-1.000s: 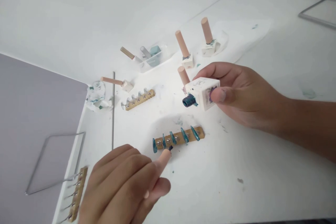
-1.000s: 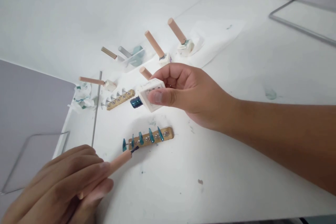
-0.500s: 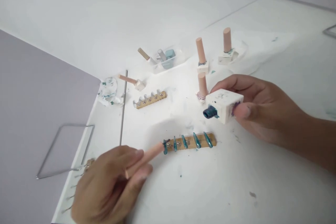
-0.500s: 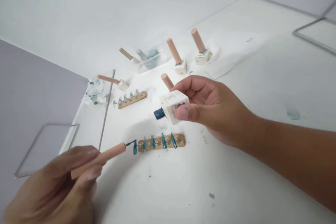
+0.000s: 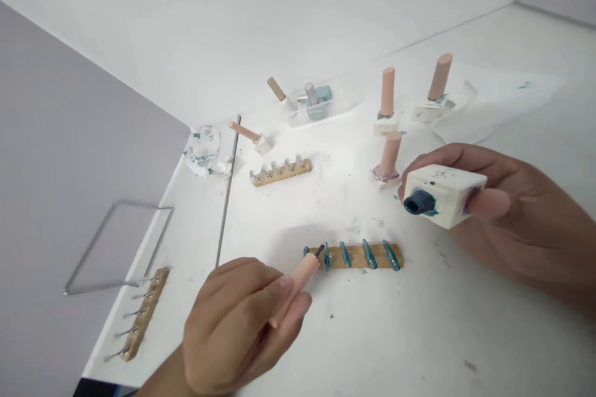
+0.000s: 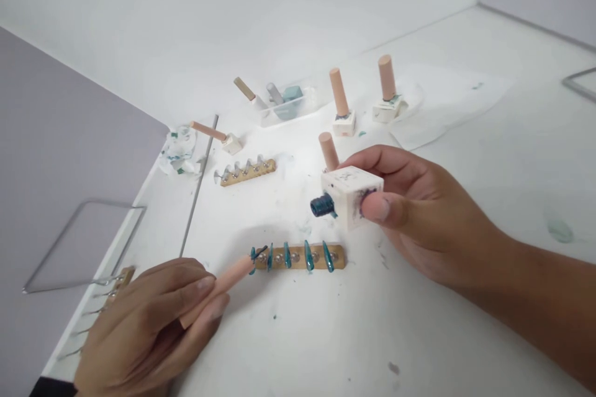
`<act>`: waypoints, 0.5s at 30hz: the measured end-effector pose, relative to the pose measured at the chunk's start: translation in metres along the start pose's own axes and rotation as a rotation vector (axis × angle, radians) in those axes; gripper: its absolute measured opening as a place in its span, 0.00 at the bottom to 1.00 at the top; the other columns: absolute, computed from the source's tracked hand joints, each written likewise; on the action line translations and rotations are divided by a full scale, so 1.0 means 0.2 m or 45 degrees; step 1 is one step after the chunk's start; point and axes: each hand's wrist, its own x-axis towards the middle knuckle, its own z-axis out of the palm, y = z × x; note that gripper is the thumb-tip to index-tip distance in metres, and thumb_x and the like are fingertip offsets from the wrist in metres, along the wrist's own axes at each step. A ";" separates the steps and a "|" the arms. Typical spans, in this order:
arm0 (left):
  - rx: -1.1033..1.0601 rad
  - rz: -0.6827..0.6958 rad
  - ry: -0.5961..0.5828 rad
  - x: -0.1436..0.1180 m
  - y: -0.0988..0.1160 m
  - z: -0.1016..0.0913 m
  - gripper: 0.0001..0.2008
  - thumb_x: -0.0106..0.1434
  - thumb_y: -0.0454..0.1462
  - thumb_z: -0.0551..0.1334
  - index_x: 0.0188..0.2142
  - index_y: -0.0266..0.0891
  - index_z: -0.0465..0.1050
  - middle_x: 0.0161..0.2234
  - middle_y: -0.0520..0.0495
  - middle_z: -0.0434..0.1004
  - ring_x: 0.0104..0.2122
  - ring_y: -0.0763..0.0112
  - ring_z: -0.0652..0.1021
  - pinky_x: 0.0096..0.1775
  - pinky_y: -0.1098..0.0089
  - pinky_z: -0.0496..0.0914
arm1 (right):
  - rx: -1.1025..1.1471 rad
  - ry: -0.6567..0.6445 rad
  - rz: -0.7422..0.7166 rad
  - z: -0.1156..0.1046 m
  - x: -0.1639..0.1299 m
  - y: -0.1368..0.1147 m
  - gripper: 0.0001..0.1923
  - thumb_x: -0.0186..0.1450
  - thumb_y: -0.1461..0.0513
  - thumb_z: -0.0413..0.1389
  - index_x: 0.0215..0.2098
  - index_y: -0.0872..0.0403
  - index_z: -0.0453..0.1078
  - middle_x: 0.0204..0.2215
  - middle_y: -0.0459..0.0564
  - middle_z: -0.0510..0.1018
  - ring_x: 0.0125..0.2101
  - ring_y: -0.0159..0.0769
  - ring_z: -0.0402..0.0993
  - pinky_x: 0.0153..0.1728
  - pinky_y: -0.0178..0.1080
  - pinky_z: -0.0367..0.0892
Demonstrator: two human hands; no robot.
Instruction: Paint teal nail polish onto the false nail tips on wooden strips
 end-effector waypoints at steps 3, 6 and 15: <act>0.037 0.012 -0.039 0.02 0.01 -0.01 0.05 0.63 0.28 0.62 0.37 0.38 0.68 0.20 0.54 0.73 0.19 0.74 0.75 0.22 0.72 0.73 | -0.013 0.015 0.004 0.01 0.00 -0.01 0.22 0.47 0.47 0.73 0.36 0.47 0.78 0.35 0.49 0.81 0.36 0.40 0.78 0.35 0.39 0.75; 0.021 0.018 -0.054 0.01 0.01 -0.01 0.05 0.63 0.29 0.64 0.37 0.36 0.68 0.21 0.53 0.74 0.20 0.74 0.76 0.23 0.72 0.74 | -0.040 0.046 -0.004 0.01 0.00 -0.01 0.23 0.44 0.46 0.73 0.35 0.46 0.78 0.33 0.49 0.80 0.35 0.41 0.77 0.35 0.41 0.77; -0.057 -0.011 -0.153 0.03 0.04 -0.01 0.07 0.62 0.28 0.64 0.32 0.39 0.68 0.18 0.56 0.72 0.16 0.77 0.70 0.20 0.72 0.70 | -0.133 0.128 -0.019 0.01 -0.01 -0.01 0.26 0.42 0.43 0.73 0.35 0.44 0.78 0.32 0.48 0.80 0.37 0.45 0.78 0.37 0.41 0.78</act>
